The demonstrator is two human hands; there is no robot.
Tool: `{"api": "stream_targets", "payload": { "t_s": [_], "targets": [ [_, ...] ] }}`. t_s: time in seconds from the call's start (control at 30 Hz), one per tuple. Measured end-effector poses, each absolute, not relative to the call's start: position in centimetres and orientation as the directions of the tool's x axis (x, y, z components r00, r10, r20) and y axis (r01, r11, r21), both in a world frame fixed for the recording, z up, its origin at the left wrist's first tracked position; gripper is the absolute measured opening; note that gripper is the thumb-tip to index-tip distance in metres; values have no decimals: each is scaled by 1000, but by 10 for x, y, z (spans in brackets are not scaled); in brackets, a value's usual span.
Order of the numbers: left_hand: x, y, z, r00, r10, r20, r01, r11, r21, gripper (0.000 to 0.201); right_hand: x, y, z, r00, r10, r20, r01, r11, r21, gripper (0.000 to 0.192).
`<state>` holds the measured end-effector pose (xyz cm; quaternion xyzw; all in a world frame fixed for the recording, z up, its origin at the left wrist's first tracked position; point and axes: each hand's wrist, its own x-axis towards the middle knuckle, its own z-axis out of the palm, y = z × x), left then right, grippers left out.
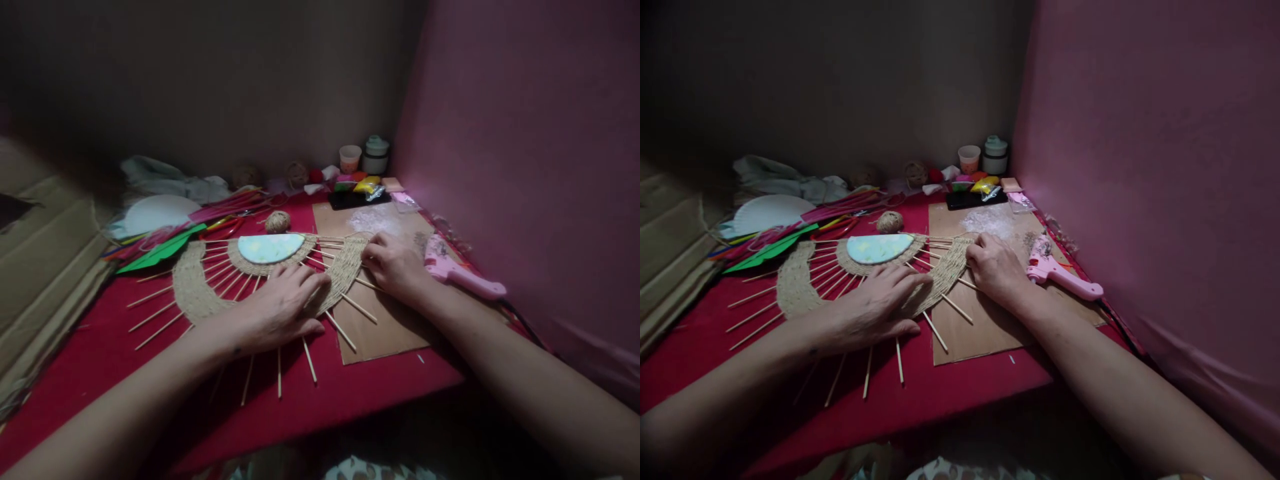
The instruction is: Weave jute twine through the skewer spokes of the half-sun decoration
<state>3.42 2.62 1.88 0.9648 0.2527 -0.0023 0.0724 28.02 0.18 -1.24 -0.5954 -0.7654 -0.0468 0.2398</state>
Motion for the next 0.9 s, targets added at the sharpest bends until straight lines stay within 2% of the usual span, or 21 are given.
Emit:
{"api": "stream_targets", "payload": {
  "t_s": [0.17, 0.43, 0.53, 0.67, 0.9],
  "targets": [
    [36, 23, 20, 872, 487, -45, 487, -855, 177, 55, 282, 0, -15, -210, 868, 450, 930, 319, -180, 17],
    [34, 15, 30, 874, 479, -87, 486, -856, 174, 47, 281, -8, -12, -238, 856, 458, 912, 359, -197, 18],
    [37, 12, 29, 868, 494, -57, 496, -853, 161, 44, 284, -8, -13, -237, 858, 455, 909, 362, -208, 18],
    [44, 8, 22, 863, 505, -22, 501, -848, 175, 38, 290, -8, -14, -232, 877, 421, 912, 347, -220, 19],
    [52, 3, 18, 857, 514, -19, 505, -833, 225, 30, 295, -6, -8, -240, 902, 358, 935, 314, -164, 19]
  ]
}}
